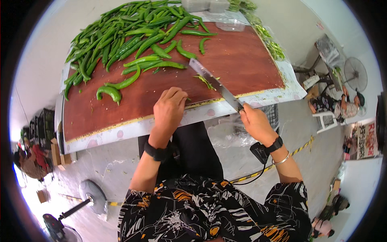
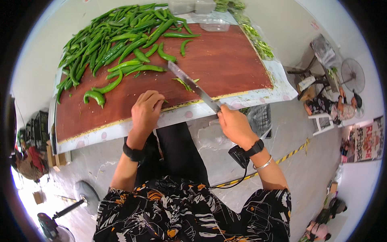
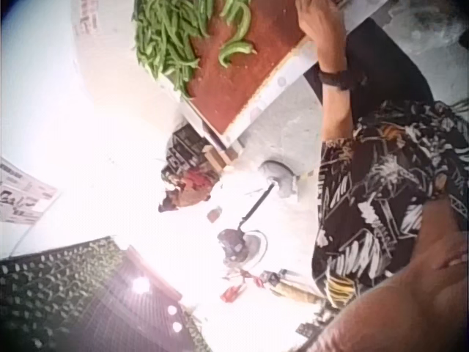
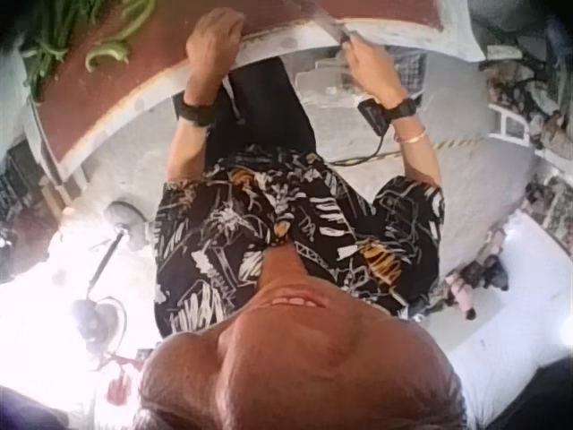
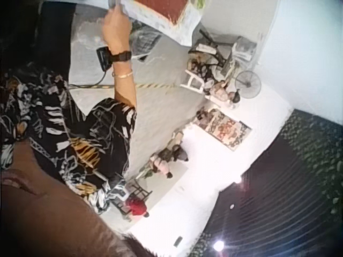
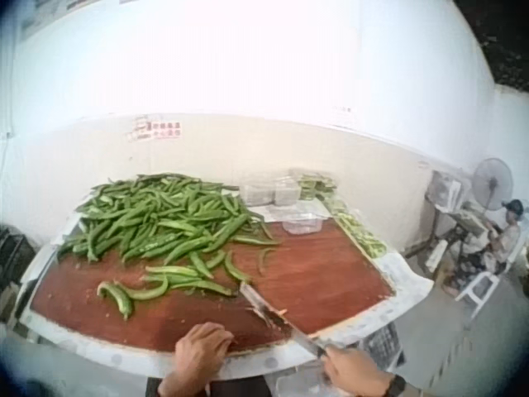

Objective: Chopping several green peppers into thin strips using a cleaver on a wooden cutting board.

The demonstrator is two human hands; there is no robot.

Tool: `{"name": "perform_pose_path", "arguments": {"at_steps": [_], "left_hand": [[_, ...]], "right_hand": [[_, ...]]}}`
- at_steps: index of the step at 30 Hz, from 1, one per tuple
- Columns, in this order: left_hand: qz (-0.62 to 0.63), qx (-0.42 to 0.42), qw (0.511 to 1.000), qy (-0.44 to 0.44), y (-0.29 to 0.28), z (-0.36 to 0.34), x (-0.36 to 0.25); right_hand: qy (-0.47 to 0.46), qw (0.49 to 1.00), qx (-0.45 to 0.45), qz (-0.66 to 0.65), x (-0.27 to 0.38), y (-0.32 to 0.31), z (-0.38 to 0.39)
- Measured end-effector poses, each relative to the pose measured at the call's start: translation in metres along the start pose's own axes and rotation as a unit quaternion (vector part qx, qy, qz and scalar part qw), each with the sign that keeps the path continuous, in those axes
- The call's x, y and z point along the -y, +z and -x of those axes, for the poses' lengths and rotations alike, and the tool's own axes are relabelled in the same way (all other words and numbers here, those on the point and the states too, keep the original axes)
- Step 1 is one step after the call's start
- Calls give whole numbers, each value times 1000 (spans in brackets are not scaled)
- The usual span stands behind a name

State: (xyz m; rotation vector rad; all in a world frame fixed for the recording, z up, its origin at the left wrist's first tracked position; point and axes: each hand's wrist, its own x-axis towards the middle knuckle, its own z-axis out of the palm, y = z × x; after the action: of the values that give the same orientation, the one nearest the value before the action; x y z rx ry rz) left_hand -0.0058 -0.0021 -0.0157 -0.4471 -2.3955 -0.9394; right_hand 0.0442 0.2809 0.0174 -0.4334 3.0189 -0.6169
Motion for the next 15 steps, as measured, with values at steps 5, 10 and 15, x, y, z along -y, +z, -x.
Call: {"name": "perform_pose_path", "arguments": {"at_steps": [5, 10, 15], "left_hand": [[36, -4, 999, -5, 2, -2, 4], [24, -33, 999, -16, -7, 1, 11], [13, -37, 999, -10, -5, 1, 13]], "right_hand": [[24, 999, -7, -46, 9, -6, -5], [-14, 998, 10, -58, 28, -7, -16], [-76, 997, 17, -21, 46, 1, -34]]}}
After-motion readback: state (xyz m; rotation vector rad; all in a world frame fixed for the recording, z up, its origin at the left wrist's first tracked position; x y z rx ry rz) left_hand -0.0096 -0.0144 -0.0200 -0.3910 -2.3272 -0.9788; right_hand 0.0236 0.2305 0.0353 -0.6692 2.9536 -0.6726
